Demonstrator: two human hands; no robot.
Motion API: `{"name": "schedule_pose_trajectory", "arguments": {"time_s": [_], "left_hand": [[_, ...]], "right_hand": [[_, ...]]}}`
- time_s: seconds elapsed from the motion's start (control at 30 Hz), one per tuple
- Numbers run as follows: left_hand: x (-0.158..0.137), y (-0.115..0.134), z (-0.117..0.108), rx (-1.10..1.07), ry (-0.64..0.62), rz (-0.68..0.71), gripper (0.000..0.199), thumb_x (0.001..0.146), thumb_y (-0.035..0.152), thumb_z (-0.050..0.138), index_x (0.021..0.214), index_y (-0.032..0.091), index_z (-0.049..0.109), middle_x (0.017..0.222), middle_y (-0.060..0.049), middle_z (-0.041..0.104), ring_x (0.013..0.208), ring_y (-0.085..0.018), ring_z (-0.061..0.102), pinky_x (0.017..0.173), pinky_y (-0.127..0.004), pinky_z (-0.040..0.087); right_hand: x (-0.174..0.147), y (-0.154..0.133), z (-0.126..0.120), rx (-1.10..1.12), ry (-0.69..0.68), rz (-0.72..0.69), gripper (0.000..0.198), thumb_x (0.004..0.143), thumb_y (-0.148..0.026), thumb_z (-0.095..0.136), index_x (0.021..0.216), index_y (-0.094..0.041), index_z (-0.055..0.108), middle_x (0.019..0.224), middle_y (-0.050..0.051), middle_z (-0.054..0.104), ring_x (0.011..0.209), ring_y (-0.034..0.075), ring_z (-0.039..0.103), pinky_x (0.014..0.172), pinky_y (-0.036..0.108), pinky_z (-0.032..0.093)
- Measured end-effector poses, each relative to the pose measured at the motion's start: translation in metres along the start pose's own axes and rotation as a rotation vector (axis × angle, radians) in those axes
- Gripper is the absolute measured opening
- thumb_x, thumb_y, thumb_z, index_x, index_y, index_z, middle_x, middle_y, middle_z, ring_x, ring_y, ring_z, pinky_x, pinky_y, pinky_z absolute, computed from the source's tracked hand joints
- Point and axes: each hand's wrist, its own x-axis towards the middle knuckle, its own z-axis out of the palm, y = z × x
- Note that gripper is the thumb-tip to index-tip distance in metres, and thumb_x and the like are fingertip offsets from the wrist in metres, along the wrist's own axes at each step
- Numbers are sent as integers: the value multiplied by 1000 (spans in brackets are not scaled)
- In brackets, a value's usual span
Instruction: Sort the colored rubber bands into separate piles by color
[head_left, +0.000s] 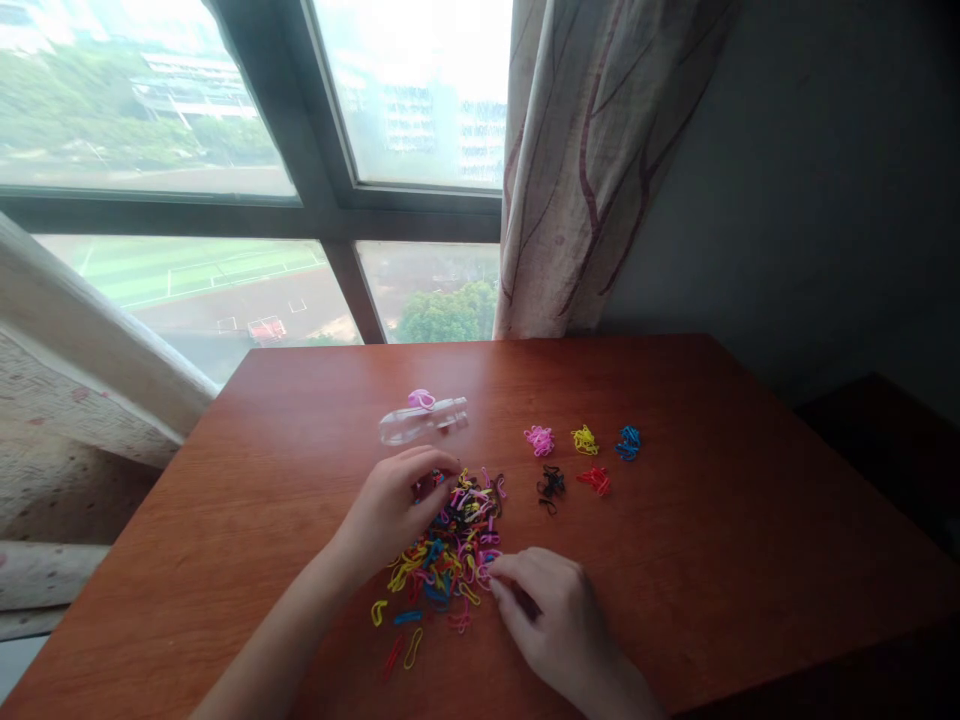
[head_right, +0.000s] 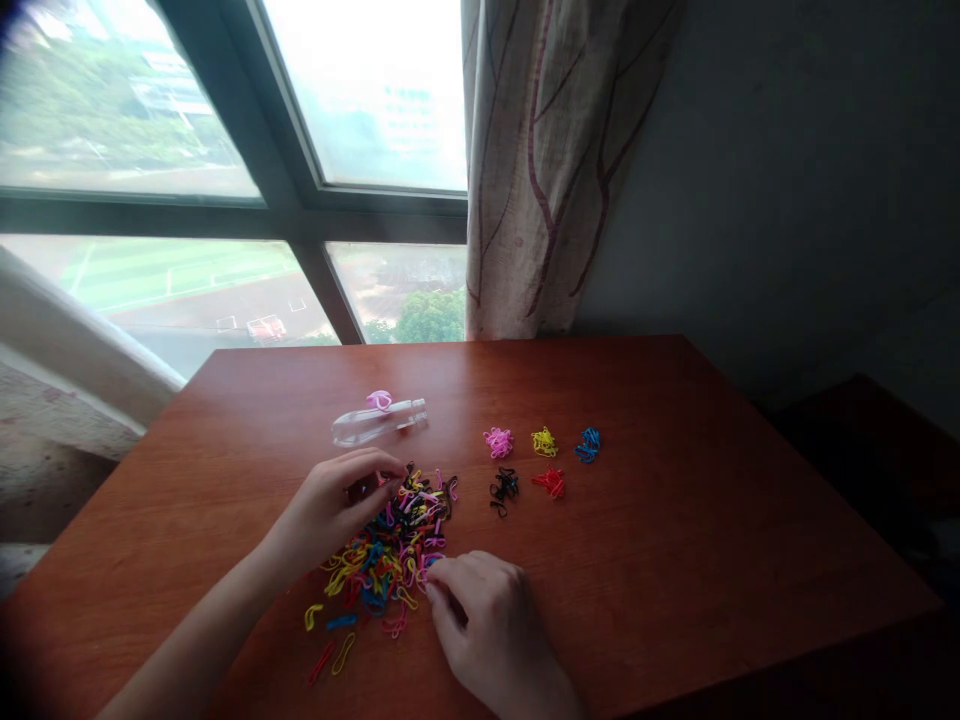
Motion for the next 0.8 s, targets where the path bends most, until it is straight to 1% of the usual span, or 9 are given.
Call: {"name": "schedule_pose_trajectory", "arguments": {"time_s": [0.1, 0.23, 0.37, 0.47, 0.6, 0.8], "left_hand": [[-5, -9, -4, -22, 98, -89, 13, 87, 19, 58, 90, 16, 70, 70, 0, 64, 59, -12, 52, 55, -21, 41], [-6, -11, -5, -77, 145, -146, 14, 87, 20, 57, 88, 14, 70, 65, 1, 61, 55, -11, 48, 50, -20, 37], [-6, -11, -3, -55, 145, -123, 14, 86, 20, 57, 86, 14, 70, 69, -1, 64, 57, -11, 48, 52, -20, 39], [-7, -12, -2, -37, 137, -102, 14, 86, 20, 57, 86, 15, 70, 69, -1, 64, 56, -10, 49, 52, -20, 39], [-7, -13, -1, -32, 138, -98, 13, 84, 18, 59, 87, 15, 71, 67, 0, 63, 55, -10, 48, 51, -19, 38], [-6, -12, 0, -37, 139, -99, 13, 84, 19, 58, 86, 15, 71, 67, 0, 63, 54, -10, 48, 51, -19, 39]], "right_hand": [[1, -7, 8, 4, -34, -28, 14, 90, -15, 55, 89, -23, 66, 76, 0, 70, 67, 16, 63, 64, 25, 40], [4, -19, 23, -64, -54, -99, 14, 89, -15, 55, 87, -24, 65, 73, -1, 69, 66, 17, 62, 62, 26, 37], [7, -24, 37, -121, -62, -117, 11, 90, -18, 57, 90, -25, 65, 75, -1, 70, 67, 18, 63, 62, 27, 37], [7, -24, 42, -124, -58, -103, 14, 91, -17, 54, 91, -26, 65, 78, -1, 71, 68, 19, 64, 63, 28, 38], [7, -24, 44, -127, -19, -95, 16, 91, -17, 52, 90, -25, 66, 76, 1, 71, 68, 18, 64, 62, 27, 39], [7, -26, 43, -97, -8, -99, 19, 91, -15, 50, 85, -24, 66, 73, 0, 70, 65, 18, 64, 61, 27, 39]]}}
